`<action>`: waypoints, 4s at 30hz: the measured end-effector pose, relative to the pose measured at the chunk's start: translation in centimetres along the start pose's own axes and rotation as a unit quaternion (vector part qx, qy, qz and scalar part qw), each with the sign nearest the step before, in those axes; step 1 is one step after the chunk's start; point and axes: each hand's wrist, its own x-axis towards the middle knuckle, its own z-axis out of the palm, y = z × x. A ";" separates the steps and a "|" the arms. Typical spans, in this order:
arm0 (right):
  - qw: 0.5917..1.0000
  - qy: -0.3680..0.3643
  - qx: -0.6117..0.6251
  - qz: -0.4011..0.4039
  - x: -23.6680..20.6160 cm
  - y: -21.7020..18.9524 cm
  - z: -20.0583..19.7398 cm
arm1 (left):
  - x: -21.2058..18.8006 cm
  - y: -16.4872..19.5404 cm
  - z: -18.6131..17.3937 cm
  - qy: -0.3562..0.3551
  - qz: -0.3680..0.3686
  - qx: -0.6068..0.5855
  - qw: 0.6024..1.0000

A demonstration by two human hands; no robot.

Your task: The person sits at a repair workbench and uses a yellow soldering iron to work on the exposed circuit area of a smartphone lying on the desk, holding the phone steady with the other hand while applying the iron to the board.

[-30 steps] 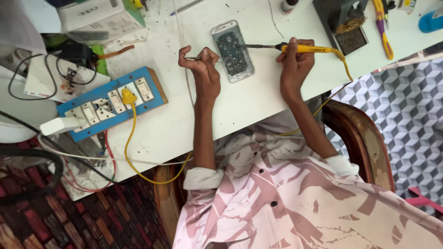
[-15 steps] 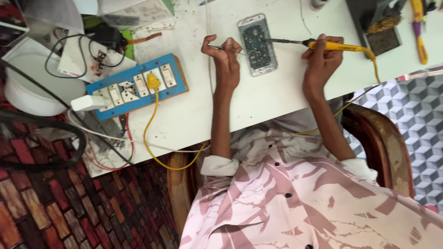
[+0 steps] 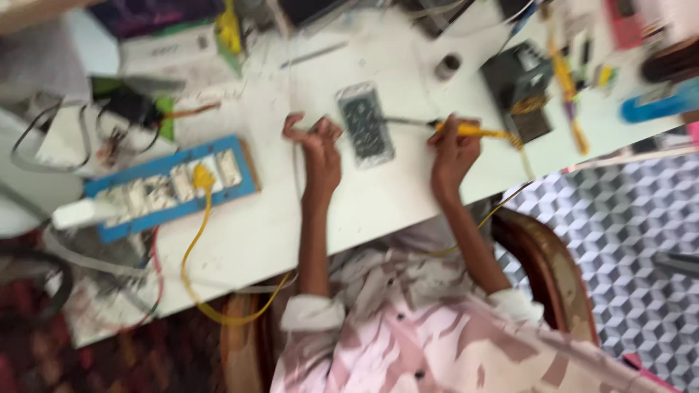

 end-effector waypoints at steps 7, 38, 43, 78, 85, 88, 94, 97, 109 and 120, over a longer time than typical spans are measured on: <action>0.999 0.016 0.022 0.027 0.0 1.3 0.1 | -0.3 -0.7 -0.4 0.019 -0.021 -0.033 0.999; 0.999 -0.014 0.038 0.012 0.4 -0.2 0.4 | 1.2 0.8 0.1 -0.019 0.033 0.059 0.997; 0.999 -0.012 0.040 0.001 0.7 -0.3 0.4 | 1.7 1.6 0.2 -0.025 0.030 0.090 0.995; 0.998 -0.027 0.059 -0.026 1.2 0.8 0.2 | 1.7 1.7 1.0 -0.076 0.090 0.157 0.980; 0.999 -0.017 0.046 -0.009 1.0 0.2 0.2 | 1.5 1.1 1.4 -0.056 0.113 0.132 0.983; 0.999 -0.021 0.038 -0.009 0.9 0.0 0.3 | 1.2 1.0 1.1 -0.043 0.150 0.140 0.978; 0.999 -0.015 0.029 -0.003 0.9 0.0 0.2 | 1.1 1.1 1.1 -0.060 0.120 0.156 0.979; 0.999 -0.015 0.043 -0.007 0.9 0.1 0.4 | 1.2 2.1 1.5 -0.049 0.132 0.142 0.980; 0.999 -0.013 0.032 -0.019 0.7 0.1 0.2 | 0.8 6.1 1.2 -0.074 0.169 0.145 0.972; 0.998 -0.024 0.059 -0.028 0.9 0.5 -0.1 | 1.8 4.1 1.5 -0.102 0.143 0.178 0.968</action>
